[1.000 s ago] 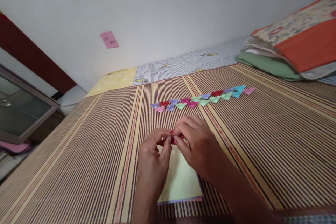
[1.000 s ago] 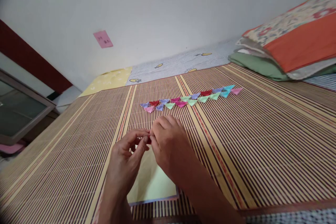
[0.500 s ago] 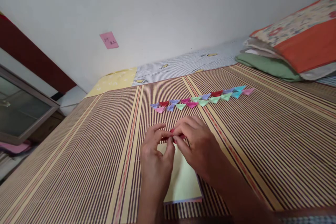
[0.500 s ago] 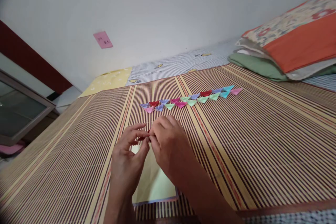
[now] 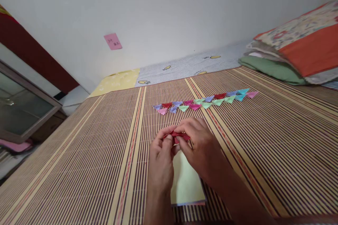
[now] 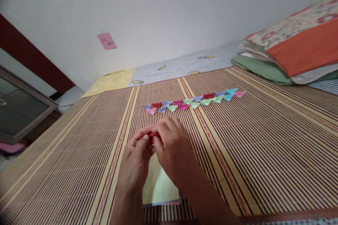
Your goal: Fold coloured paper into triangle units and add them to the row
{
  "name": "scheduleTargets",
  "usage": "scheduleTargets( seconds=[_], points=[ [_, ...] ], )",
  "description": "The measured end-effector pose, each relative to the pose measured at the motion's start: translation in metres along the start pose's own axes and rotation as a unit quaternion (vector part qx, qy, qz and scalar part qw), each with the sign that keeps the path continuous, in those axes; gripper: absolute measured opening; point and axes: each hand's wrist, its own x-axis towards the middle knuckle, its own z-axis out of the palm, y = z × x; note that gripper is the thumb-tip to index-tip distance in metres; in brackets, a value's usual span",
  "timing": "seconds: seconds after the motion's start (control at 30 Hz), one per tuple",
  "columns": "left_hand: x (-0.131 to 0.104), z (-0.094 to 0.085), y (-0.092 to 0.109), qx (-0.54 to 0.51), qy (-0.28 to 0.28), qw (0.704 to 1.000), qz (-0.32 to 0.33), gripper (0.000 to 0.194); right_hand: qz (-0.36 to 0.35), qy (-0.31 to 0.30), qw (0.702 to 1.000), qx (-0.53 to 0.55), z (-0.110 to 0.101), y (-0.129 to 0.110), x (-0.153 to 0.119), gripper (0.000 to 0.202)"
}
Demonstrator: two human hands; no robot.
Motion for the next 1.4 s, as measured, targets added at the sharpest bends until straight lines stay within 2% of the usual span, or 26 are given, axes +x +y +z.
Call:
scheduleTargets(
  seconds=[0.2,0.3,0.47,0.67,0.8,0.93,1.13,1.4],
  points=[
    [0.0,0.003,0.0,0.066,0.01,0.998,0.02,0.022,-0.023,-0.018,0.999,-0.025,0.003,0.0,-0.002,0.021],
    [-0.002,0.005,0.001,0.072,0.023,0.996,0.036,0.022,-0.025,0.0,0.999,-0.031,0.005,-0.002,-0.002,0.02],
    [-0.003,0.007,0.0,0.053,0.016,0.997,0.046,0.021,0.01,0.029,1.0,0.001,0.003,-0.003,-0.001,0.016],
    [-0.001,0.008,0.001,-0.039,-0.004,0.999,-0.022,0.03,0.007,0.031,0.999,-0.006,0.002,-0.003,0.0,0.02],
    [0.001,0.005,0.003,-0.083,-0.013,0.996,-0.042,0.031,0.006,0.025,1.0,-0.008,0.001,-0.002,0.0,0.017],
    [0.003,0.003,0.003,-0.123,0.012,0.991,-0.051,0.026,-0.001,0.026,1.0,-0.018,0.0,-0.002,0.0,0.013],
    [0.003,0.009,-0.001,-0.142,0.043,0.989,-0.006,0.024,0.005,0.027,0.998,-0.058,0.001,-0.004,0.001,0.013],
    [0.0,0.012,-0.005,-0.088,0.054,0.995,0.01,0.026,-0.008,0.025,0.996,-0.088,0.0,0.002,-0.002,0.015]
  ],
)
